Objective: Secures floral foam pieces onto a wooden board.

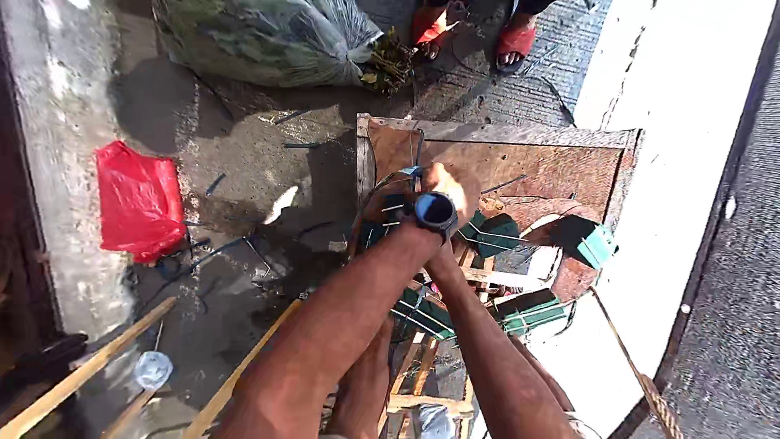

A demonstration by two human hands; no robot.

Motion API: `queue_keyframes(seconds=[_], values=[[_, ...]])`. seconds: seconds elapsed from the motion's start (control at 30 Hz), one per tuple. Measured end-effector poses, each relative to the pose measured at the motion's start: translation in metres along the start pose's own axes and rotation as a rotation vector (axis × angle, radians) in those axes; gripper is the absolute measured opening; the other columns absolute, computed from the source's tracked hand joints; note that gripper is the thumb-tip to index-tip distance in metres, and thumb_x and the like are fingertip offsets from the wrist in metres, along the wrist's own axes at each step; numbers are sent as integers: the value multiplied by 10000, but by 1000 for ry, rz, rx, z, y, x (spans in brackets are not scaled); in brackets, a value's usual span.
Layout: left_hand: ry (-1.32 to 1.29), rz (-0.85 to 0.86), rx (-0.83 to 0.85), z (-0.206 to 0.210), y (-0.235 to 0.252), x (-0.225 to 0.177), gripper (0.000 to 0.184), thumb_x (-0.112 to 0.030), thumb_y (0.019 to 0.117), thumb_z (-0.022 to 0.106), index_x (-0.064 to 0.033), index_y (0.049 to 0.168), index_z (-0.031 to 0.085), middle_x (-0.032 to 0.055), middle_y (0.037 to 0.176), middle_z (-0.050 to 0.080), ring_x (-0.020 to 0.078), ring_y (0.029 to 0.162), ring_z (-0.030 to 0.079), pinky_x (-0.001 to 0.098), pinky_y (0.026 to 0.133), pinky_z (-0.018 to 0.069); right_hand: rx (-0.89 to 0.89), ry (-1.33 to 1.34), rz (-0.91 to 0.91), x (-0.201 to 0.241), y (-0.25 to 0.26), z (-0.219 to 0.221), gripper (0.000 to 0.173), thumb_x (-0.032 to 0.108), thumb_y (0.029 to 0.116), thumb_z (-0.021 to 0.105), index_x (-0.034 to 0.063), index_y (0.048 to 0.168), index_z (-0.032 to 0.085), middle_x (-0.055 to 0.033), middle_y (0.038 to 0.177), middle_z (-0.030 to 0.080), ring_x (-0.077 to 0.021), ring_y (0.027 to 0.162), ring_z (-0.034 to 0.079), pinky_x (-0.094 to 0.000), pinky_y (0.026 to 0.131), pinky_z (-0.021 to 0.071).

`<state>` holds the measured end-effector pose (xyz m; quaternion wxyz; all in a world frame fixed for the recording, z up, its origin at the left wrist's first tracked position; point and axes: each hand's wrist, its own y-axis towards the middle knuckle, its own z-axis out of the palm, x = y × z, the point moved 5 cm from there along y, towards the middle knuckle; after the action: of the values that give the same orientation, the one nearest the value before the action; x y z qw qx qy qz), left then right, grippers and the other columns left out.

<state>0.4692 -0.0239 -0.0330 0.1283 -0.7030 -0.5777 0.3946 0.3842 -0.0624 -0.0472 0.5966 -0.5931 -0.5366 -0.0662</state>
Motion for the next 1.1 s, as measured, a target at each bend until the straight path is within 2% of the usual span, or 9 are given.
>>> queue_keyframes(seconds=[0.13,0.17,0.3,0.4,0.47,0.57,0.7,0.83,1.1], values=[[126,152,-23,45,62,50,206,-183,937,683,-43,1082,724,209,1078,706,409,1058,666,625,929,510,-265,-28,230,-7,63,13,431,209,918,711,-40,1255,610,-248,1149,683,-387,1064,673,-576,915,540],[162,88,305,14,73,52,267,-209,1014,607,-52,1219,672,205,1225,665,400,1201,611,632,1015,461,-213,-129,206,3,67,7,402,236,953,676,-30,1247,612,-259,1125,681,-417,1028,684,-614,861,549],[-550,189,336,-3,59,115,88,-38,934,664,-54,916,748,35,779,686,103,666,603,299,628,514,58,28,-188,16,65,-38,208,198,1003,637,44,1130,696,-105,941,709,-210,789,682,-446,739,586],[-856,152,280,17,26,127,115,-98,973,657,-82,966,771,-20,814,721,32,714,630,250,710,540,-211,501,-288,14,66,-69,380,160,1001,660,-23,1324,575,-162,1107,684,-224,812,715,-402,719,645],[-851,125,58,22,15,128,182,-186,1002,634,-77,925,759,-20,721,649,54,635,555,269,633,473,-484,558,-92,10,32,-64,429,319,1043,607,169,1427,487,-44,1191,644,-165,741,659,-329,595,585],[-906,36,-88,28,6,130,216,-199,1027,603,-60,914,723,-17,678,602,61,581,514,251,575,440,-333,1255,447,-9,6,10,393,454,1097,413,149,1048,657,57,683,503,-41,488,421,-185,458,381],[-823,-25,-42,30,0,120,252,-243,1047,580,-69,913,704,4,679,593,91,579,521,284,572,445,-248,2321,520,-8,22,72,472,590,1018,432,155,944,599,38,685,548,-59,529,536,-194,521,486],[-774,23,-17,33,0,118,260,-249,1050,575,-64,913,697,-2,658,549,86,560,478,276,556,413,-184,2359,164,-20,19,65,287,457,1048,459,229,1051,632,71,706,539,-63,613,566,-217,631,519],[-813,192,189,40,4,119,306,-42,913,469,-57,1079,726,20,954,704,66,781,617,250,695,516,-243,2249,210,-46,21,68,251,387,1042,465,255,1111,667,63,744,560,-78,632,574,-240,615,516]])
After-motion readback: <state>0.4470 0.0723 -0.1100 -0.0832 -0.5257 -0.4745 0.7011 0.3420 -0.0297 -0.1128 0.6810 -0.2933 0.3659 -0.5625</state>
